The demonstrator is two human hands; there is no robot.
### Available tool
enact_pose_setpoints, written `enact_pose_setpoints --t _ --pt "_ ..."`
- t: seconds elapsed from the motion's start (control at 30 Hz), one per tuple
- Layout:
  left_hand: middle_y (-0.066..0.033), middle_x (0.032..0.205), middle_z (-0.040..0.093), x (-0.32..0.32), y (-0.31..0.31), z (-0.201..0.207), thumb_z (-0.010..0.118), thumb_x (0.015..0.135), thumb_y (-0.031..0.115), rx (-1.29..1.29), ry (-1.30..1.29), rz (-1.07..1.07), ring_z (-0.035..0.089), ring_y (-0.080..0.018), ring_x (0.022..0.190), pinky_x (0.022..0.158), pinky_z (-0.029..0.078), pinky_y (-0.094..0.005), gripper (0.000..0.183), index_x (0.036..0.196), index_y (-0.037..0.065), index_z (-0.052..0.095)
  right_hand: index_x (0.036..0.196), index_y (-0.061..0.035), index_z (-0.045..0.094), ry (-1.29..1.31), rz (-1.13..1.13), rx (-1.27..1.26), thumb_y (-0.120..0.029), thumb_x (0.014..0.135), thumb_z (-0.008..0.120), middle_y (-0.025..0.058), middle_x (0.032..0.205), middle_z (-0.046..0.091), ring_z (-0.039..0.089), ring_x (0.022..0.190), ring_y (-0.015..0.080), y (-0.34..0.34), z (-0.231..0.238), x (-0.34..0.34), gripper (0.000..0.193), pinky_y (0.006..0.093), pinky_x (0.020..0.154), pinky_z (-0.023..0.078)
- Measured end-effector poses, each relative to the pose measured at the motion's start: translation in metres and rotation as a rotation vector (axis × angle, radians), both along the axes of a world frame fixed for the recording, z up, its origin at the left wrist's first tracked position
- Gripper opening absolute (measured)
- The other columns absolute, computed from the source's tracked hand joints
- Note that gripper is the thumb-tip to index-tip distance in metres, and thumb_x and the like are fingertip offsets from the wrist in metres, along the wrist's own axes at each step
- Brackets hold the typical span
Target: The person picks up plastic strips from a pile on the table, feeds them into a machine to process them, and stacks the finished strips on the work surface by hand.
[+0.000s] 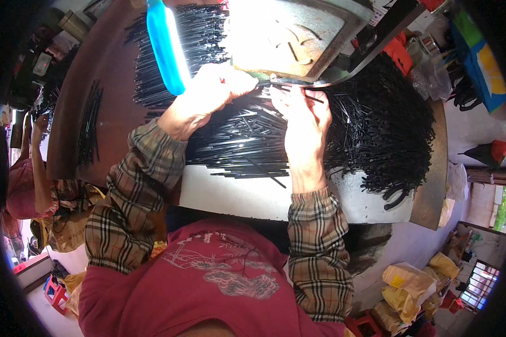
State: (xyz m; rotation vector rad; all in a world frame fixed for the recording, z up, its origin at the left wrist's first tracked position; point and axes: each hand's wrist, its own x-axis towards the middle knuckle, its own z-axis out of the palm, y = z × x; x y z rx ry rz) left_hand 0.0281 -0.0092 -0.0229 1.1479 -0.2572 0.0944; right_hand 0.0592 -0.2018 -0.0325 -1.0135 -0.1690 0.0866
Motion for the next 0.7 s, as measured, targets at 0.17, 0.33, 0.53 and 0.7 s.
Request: enact_pose_setpoints --t 0.17,0.33,0.53,0.7 --pt "-0.0099 0.099 0.069 0.009 -0.001 -0.007 0.073 0.083 0.028 -0.063 -0.134 -0.064 0.063 -0.0125 0.094 0.082 0.049 -0.0225 0.035 0.100 -0.003 0.068 0.105 0.0047 0.049 -0.001 -0.003 -0.004 -0.010 0.093 0.060 0.0224 0.101 0.064 0.069 0.088 0.0304 -0.002 -0.006 0.007 0.022 0.0368 0.078 0.058" --pt "-0.0025 0.071 0.063 0.015 0.006 0.001 0.072 0.083 0.034 0.255 0.074 0.032 0.051 -0.0057 0.053 0.049 0.041 -0.0178 0.036 0.085 -0.001 0.067 0.106 0.0051 0.049 -0.004 -0.005 0.038 -0.010 0.092 0.060 0.0232 0.100 0.065 0.069 0.086 0.0310 -0.005 -0.006 0.004 0.023 0.0367 0.078 0.059" --pt "-0.0005 0.065 0.056 0.020 0.017 0.003 0.062 0.086 0.032 0.192 0.019 -0.062 0.041 -0.0040 0.043 0.037 0.030 -0.0185 0.031 0.083 0.002 0.066 0.106 0.0057 0.048 -0.039 -0.029 0.027 -0.009 0.092 0.061 0.0237 0.099 0.065 0.069 0.083 0.0319 -0.004 -0.006 0.003 0.024 0.0396 0.074 0.060" --pt "0.0000 0.064 0.055 0.021 0.016 0.008 0.061 0.085 0.029 0.228 0.103 -0.082 0.040 -0.0037 0.042 0.036 0.030 -0.0180 0.028 0.074 0.004 0.063 0.104 0.0056 0.052 -0.041 -0.055 -0.079 -0.008 0.091 0.058 0.0214 0.098 0.066 0.068 0.084 0.0261 -0.007 -0.006 0.004 0.020 0.0357 0.077 0.058"
